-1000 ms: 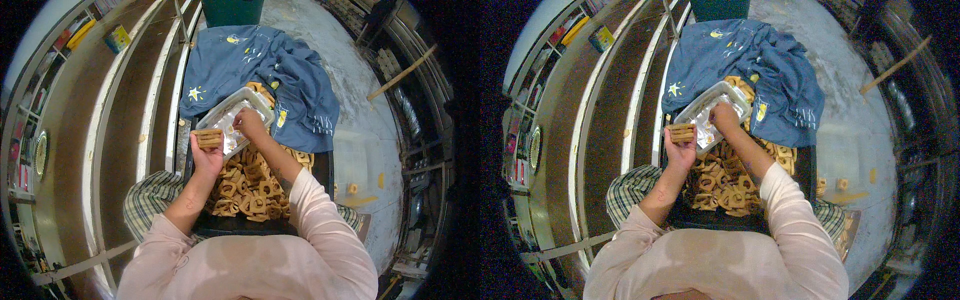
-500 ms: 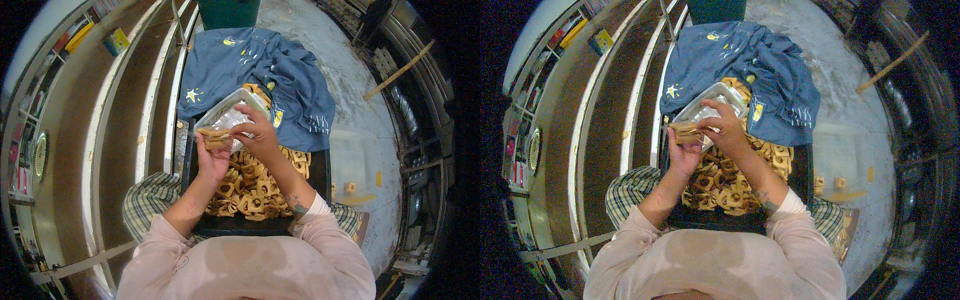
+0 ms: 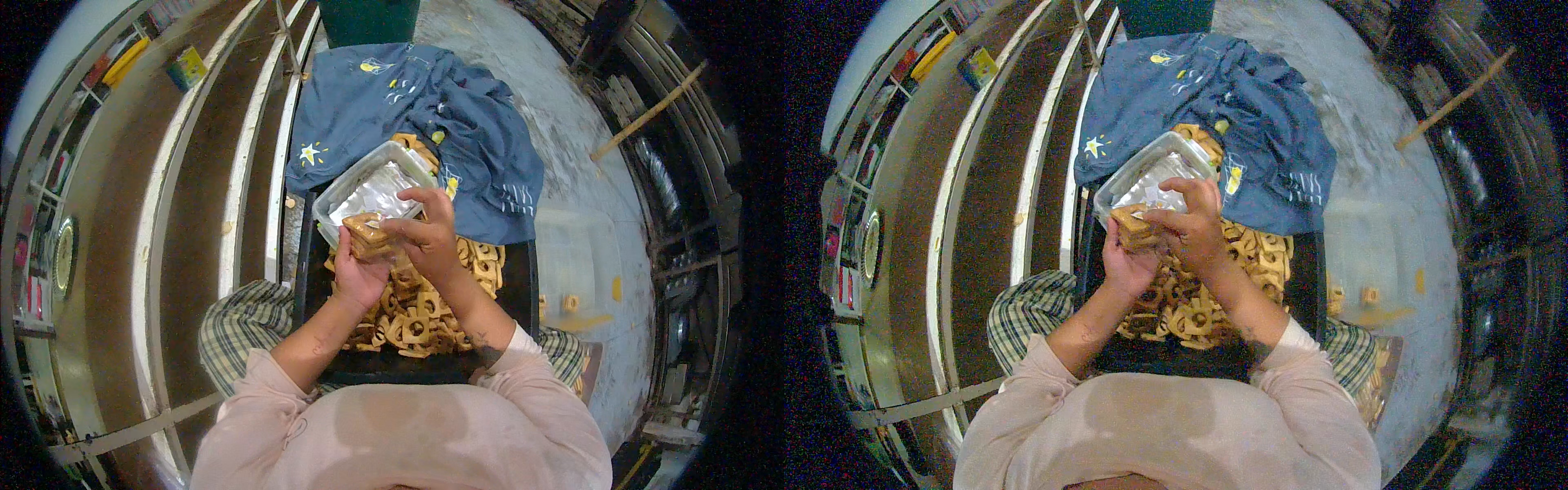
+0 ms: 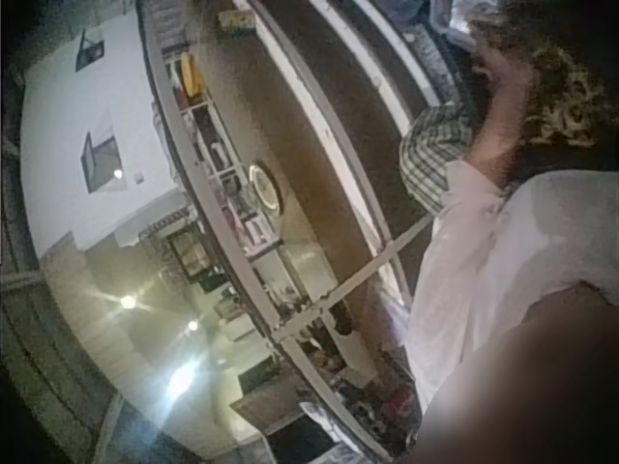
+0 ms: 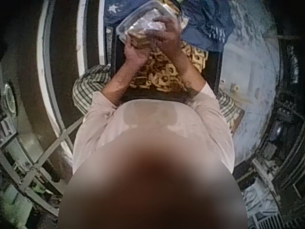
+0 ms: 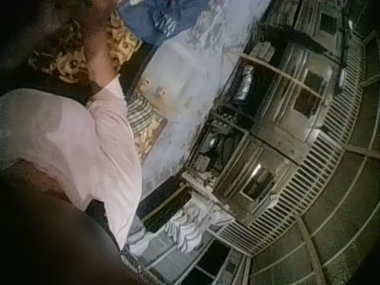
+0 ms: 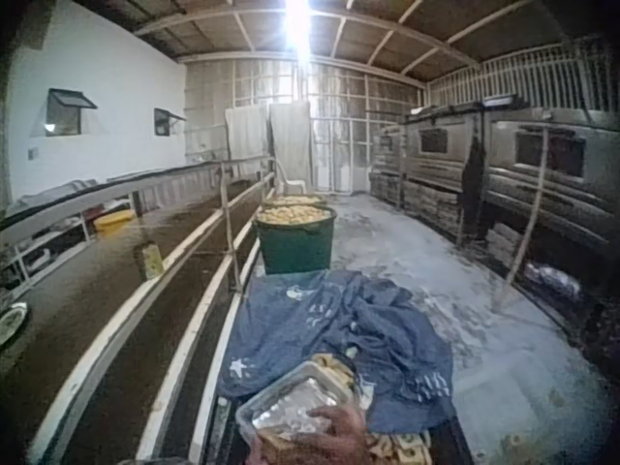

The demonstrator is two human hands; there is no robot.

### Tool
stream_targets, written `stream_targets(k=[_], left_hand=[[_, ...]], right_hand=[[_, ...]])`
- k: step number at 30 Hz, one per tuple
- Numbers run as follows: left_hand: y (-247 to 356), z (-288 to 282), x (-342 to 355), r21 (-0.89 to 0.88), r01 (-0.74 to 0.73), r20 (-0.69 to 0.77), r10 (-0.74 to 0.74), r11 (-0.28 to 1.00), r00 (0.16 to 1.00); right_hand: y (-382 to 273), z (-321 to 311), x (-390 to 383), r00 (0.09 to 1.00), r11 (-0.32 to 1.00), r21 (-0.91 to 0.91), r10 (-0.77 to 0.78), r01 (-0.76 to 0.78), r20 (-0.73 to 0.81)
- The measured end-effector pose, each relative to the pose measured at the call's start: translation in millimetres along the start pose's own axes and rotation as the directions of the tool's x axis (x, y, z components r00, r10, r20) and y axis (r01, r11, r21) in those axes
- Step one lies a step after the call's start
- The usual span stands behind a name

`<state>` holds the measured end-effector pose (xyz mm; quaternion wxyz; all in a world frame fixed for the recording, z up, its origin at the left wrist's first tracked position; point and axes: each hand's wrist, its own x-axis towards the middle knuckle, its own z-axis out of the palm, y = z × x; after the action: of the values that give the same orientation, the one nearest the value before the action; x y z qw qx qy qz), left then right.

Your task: The person sits on the floor and repeatedly picks up small wooden shapes from a black tray, places them into clear plastic bags, and sets the filled bags aside. The process is continuous and repetitive throughout the clip.

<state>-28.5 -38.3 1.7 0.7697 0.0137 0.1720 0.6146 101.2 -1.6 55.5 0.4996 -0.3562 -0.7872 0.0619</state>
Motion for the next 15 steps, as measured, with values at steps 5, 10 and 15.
stream_targets(k=[5, 10, 15], left_hand=[[-24, -4, 2, 0.159, 0.133, -0.084, -0.121, 0.978, 0.989], [-81, 19, 3, 0.667, 0.481, -0.184, -0.5, 0.569, 0.846], [-166, 58, 16, 0.964, 0.105, 0.12, -0.754, 0.244, 0.646]], right_hand=[[1, -27, -19, 0.946, 0.967, 0.048, 0.232, -0.249, 0.227], [16, -124, -50, 0.918, 0.897, -0.321, 0.365, -0.303, 0.153], [53, -240, -126, 0.812, 0.538, -0.688, 0.57, -0.487, -0.128]])
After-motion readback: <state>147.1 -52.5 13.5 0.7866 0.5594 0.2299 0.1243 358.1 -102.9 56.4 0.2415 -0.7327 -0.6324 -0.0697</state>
